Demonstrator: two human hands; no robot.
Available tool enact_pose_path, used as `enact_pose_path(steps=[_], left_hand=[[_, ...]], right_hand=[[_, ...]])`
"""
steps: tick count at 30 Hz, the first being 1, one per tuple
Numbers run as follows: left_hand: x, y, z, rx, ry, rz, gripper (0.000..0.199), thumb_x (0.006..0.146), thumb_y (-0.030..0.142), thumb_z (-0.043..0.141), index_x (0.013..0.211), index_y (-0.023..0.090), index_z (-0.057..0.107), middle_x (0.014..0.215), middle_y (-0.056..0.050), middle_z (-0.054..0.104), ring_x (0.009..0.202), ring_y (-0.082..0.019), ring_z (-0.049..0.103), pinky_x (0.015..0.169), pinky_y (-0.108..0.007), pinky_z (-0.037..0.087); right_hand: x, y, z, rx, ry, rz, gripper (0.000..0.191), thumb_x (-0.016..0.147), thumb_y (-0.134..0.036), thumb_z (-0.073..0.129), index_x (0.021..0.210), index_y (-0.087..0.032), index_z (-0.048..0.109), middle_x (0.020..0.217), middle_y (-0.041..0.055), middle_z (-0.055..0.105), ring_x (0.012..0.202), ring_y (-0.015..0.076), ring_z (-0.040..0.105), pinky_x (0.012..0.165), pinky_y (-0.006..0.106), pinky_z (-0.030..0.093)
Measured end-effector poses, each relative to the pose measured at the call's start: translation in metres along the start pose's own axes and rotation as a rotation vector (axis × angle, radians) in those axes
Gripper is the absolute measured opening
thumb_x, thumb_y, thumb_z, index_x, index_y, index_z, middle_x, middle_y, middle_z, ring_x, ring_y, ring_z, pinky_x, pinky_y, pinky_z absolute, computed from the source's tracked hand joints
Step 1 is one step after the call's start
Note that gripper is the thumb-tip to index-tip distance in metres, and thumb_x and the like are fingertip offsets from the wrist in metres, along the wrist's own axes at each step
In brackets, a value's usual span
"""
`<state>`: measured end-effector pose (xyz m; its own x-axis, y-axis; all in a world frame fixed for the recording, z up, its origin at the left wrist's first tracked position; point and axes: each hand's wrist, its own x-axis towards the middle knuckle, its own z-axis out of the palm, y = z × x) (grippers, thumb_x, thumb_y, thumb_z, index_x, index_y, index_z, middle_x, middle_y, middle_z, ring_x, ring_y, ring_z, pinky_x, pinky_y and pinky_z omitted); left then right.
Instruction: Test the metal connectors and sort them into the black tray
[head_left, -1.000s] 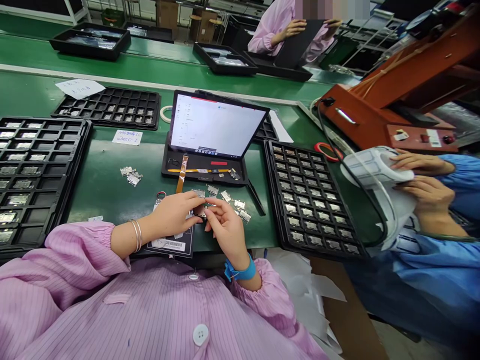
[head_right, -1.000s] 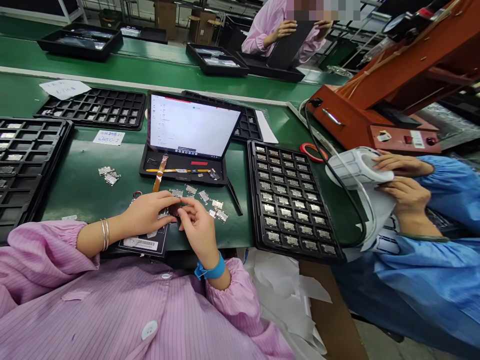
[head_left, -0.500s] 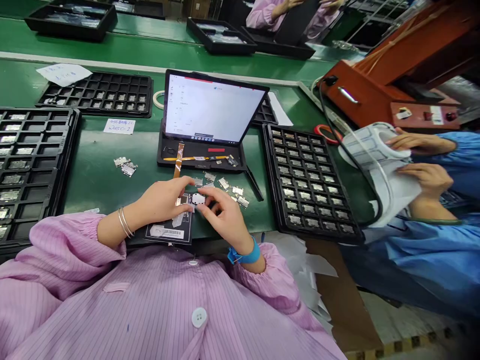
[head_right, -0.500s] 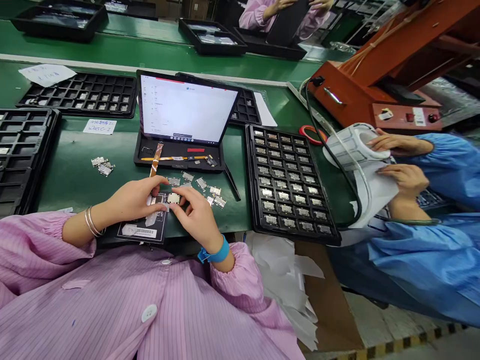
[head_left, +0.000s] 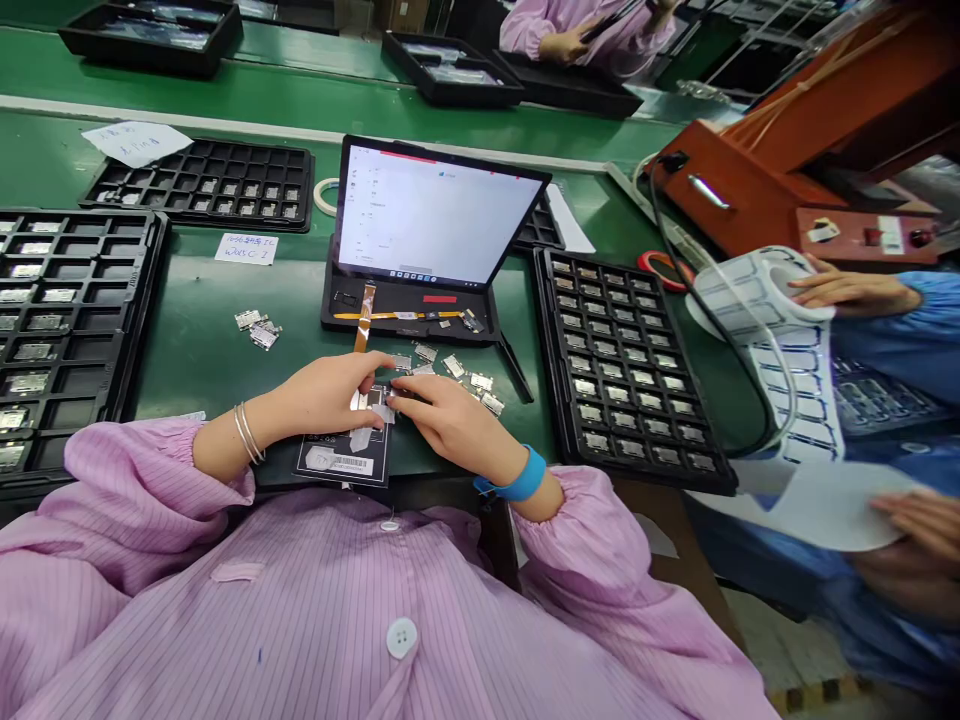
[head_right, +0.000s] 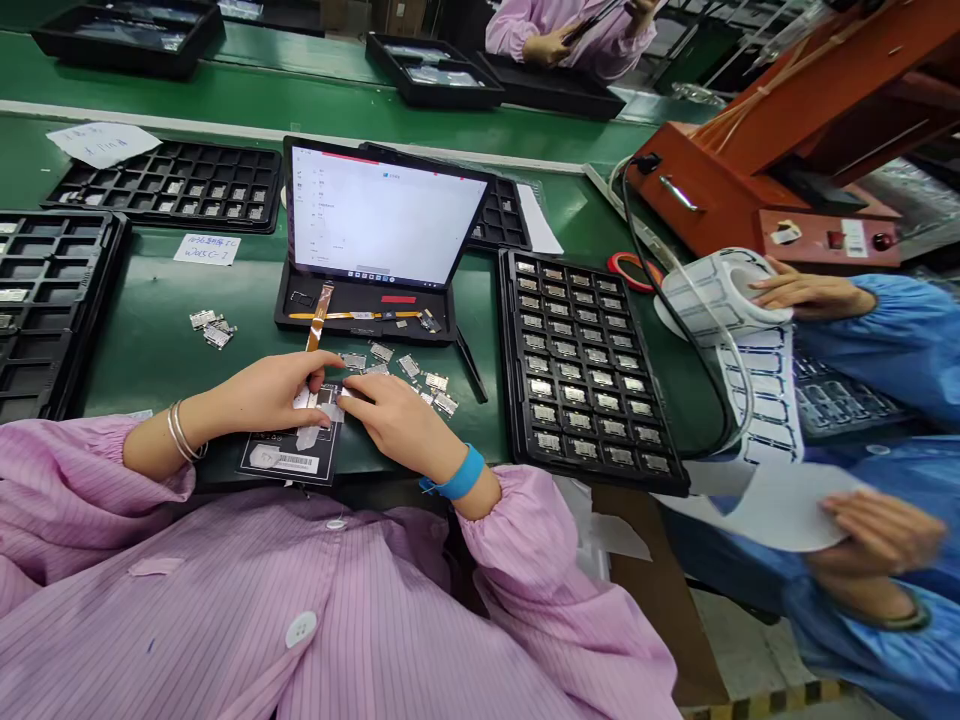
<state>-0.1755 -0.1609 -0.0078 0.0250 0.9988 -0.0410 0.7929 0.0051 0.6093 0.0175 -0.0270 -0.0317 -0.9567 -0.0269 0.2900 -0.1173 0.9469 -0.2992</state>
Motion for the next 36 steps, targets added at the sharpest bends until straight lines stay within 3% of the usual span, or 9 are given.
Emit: enact_pose_path(steps=[15, 22, 28, 36], left_hand=[[0.0024, -0.0010, -0.0005, 0.001, -0.011, -0.009, 0.062, 0.076, 0.035, 0.072, 0.131, 0.017, 0.049, 0.089, -0.002, 0.060, 0.072, -0.018, 0.058, 0.065, -0.029, 0.042], [0.0018, 0.0005, -0.0009, 0.001, -0.019, -0.005, 0.062, 0.077, 0.036, 0.072, 0.131, 0.016, 0.049, 0.089, -0.002, 0.060, 0.070, -0.017, 0.056, 0.065, -0.029, 0.041], [0.0020, 0.0013, -0.0020, 0.004, -0.018, -0.004, 0.060, 0.077, 0.035, 0.073, 0.129, 0.016, 0.050, 0.088, -0.001, 0.059, 0.067, -0.016, 0.054, 0.062, -0.027, 0.039], [0.0021, -0.0006, -0.0003, 0.003, -0.012, 0.011, 0.061, 0.078, 0.038, 0.073, 0.130, 0.016, 0.049, 0.088, -0.001, 0.059, 0.069, -0.016, 0.054, 0.064, -0.028, 0.040]], right_hand=[[-0.0047, 0.0040, 0.0052, 0.008, -0.011, 0.019, 0.039, 0.096, -0.011, 0.039, 0.125, -0.022, 0.062, 0.131, 0.0139, 0.059, 0.120, 0.0255, 0.056, 0.098, 0.048, 0.051], [-0.0049, 0.0020, 0.0055, -0.033, 0.007, 0.006, 0.034, 0.096, -0.012, 0.041, 0.120, -0.017, 0.065, 0.131, 0.0178, 0.058, 0.120, 0.0279, 0.057, 0.097, 0.048, 0.052], [-0.0037, 0.0018, 0.0047, -0.023, -0.004, 0.023, 0.034, 0.097, -0.014, 0.039, 0.119, -0.020, 0.065, 0.136, 0.0141, 0.056, 0.124, 0.0260, 0.055, 0.099, 0.048, 0.051], [-0.0054, 0.0058, 0.0056, -0.137, -0.017, -0.048, 0.037, 0.096, -0.011, 0.041, 0.123, -0.022, 0.063, 0.135, 0.0145, 0.056, 0.118, 0.0271, 0.058, 0.091, 0.046, 0.055]])
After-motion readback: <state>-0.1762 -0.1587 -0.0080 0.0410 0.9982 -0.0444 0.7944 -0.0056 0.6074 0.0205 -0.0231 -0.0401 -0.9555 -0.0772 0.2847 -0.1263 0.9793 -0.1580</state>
